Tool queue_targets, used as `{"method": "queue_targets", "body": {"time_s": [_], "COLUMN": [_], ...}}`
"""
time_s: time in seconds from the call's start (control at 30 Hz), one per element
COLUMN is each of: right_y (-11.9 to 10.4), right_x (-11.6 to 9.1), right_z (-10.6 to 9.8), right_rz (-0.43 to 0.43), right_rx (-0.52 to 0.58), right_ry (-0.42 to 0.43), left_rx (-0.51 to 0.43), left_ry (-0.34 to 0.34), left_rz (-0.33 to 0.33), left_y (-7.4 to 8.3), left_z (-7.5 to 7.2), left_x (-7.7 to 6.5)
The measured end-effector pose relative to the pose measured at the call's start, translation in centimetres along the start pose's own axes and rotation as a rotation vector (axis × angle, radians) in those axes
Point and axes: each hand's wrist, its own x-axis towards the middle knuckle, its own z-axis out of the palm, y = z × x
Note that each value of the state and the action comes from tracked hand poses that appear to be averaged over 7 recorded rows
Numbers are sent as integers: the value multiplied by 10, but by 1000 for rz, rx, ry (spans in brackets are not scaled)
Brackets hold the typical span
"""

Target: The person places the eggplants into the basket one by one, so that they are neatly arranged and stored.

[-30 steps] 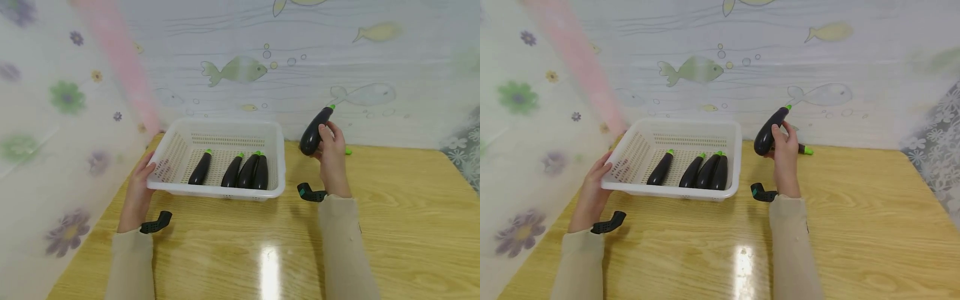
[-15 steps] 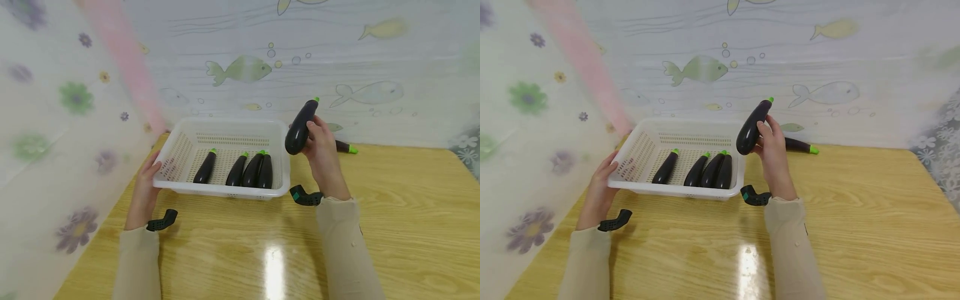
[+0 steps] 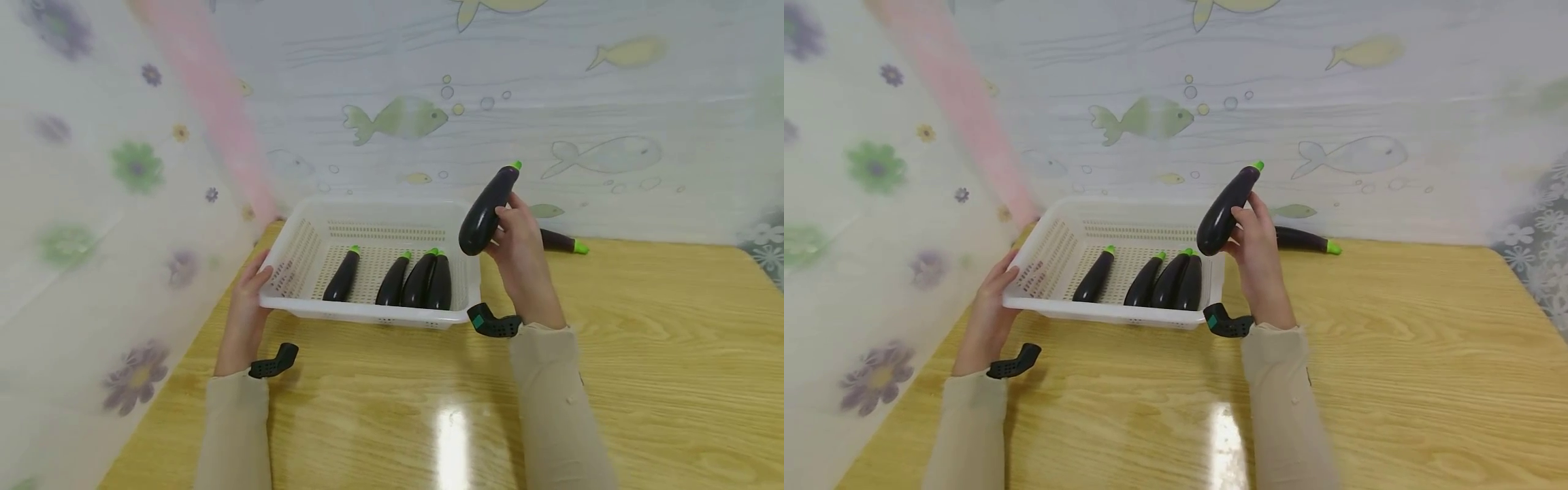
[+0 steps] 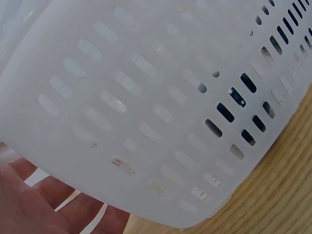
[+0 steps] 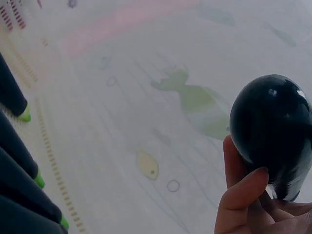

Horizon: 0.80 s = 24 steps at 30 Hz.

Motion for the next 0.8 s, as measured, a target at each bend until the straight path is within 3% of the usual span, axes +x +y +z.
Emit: {"method": "queue_targets", "body": {"time_s": [0.33,0.57,0.8], "right_y": [20,37,44], "right_x": [7,7,8], "right_z": [21,34,46], "right_rz": [17,88,104], "right_rx": [64,-102,-178], "right_ry": [69,59,34], "left_rx": [-2,21,17], "left_ry": [-6,-16,-9], "left_rz": [15,-3,2], "left_y": [-1,-3,0], "left_z": [0,-2,0], "left_x": [0,-2,0]}}
